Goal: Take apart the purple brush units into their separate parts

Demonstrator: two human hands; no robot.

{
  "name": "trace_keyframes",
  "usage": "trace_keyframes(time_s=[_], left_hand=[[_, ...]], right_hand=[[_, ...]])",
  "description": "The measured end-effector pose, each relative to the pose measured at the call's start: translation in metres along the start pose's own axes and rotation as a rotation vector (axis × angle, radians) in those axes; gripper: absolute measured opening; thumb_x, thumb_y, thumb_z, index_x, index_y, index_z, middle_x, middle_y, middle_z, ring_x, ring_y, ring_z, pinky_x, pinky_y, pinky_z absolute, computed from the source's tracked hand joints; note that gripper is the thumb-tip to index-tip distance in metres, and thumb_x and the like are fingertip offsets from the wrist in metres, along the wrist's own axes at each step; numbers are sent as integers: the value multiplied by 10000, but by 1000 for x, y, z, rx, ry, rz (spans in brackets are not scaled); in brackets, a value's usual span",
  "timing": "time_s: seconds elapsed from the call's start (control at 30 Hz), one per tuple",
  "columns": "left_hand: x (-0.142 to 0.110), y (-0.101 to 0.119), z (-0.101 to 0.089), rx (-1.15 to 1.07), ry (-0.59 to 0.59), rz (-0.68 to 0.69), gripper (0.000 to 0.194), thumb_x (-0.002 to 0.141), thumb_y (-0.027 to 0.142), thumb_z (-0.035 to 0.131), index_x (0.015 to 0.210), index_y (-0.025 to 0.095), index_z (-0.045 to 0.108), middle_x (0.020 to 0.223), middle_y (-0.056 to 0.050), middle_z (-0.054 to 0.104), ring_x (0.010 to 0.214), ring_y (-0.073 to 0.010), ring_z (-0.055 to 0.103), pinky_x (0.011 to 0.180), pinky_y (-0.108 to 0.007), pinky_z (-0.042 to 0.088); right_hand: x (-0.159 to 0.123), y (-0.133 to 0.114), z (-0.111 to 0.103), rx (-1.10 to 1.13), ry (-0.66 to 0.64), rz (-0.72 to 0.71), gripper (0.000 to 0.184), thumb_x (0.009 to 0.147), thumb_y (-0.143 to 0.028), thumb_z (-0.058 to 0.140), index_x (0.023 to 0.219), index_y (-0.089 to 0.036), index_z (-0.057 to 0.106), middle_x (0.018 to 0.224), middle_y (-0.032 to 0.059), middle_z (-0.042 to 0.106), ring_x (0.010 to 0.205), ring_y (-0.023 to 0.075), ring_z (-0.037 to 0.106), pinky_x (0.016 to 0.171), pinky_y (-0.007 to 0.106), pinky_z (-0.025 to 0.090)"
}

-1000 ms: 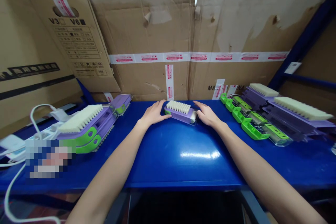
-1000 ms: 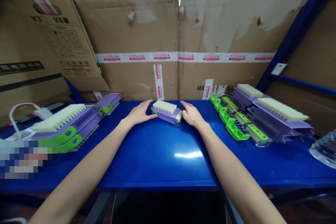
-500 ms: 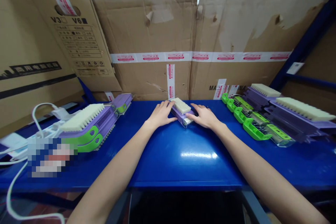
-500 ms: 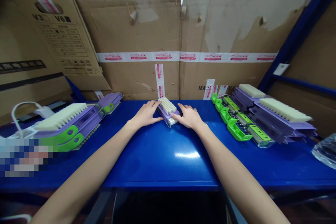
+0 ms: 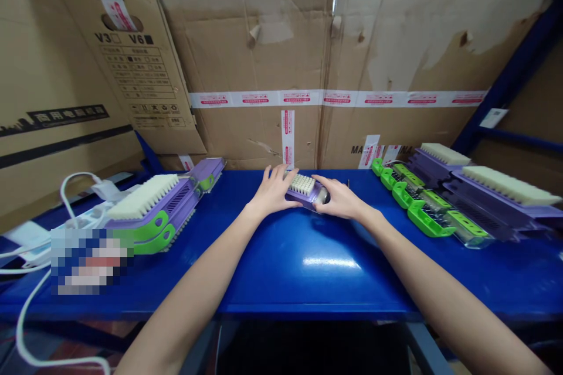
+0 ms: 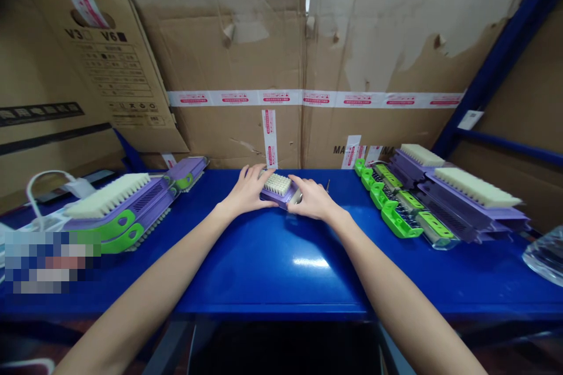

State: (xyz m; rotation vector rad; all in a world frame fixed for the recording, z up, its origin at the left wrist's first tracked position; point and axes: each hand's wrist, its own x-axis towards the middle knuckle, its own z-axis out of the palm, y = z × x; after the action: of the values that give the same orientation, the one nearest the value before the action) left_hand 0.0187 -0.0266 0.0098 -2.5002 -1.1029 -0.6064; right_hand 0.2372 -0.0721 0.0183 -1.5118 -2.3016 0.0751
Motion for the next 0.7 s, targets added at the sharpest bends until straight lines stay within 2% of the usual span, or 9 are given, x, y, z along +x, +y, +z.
trace_keyframes(time_s=[0.17,0.27,0.33,0.43,0.5,0.6,0.7], left_hand=[[1,0,-4,52,13,61,917,703,620,680,1412,140,354,1438,-231,386,1362,-356,321,1121,-577,162],[2,3,-8,77,32,117,875,731,573,672,1411,129,346,1452,-231,374,1374,-358,304,1127,-578,128],[4,6,-11,69,23,144,800,761,531,653,1390,127,365,1420,-214,427,1333,-349,369,1126,-567,125],[7,8,-16,31,-50,131,618,779,472,644,1262,125,475,1242,-170,583,1164,-317,528,1081,-514,231],[9,8,-18,0,-94,104,541,759,459,667,1167,134,525,1134,-143,629,1086,-304,567,1002,-460,323],[11,5,-19,-58,-94,73,557,718,472,711,1138,154,528,1098,-120,639,1070,-300,570,908,-407,376],[12,1,-17,-114,-78,71,607,683,472,747,1151,162,518,1101,-104,638,1062,-287,573,893,-382,376]], right_hand=[[-1,0,4,-96,52,-123,832,744,-373,632,1472,-147,299,1279,183,537,1109,331,500,913,492,427],[1,-1,11,-124,119,-252,825,753,-261,611,1488,-162,250,1328,193,475,1152,329,445,926,499,430],[3,-1,16,-124,159,-301,840,749,-190,586,1500,-178,209,1353,194,437,1189,331,410,954,518,417],[4,0,22,-69,192,-315,859,739,-147,572,1505,-183,185,1344,189,416,1204,324,392,990,521,405],[3,1,22,-4,201,-312,870,720,-134,583,1501,-174,202,1325,182,416,1187,311,404,1007,502,403],[3,1,17,105,209,-307,899,688,-120,596,1499,-191,215,1289,162,433,1160,295,433,1015,490,402],[4,1,11,181,197,-290,933,659,-112,599,1501,-220,213,1273,142,447,1160,293,454,1011,492,403]])
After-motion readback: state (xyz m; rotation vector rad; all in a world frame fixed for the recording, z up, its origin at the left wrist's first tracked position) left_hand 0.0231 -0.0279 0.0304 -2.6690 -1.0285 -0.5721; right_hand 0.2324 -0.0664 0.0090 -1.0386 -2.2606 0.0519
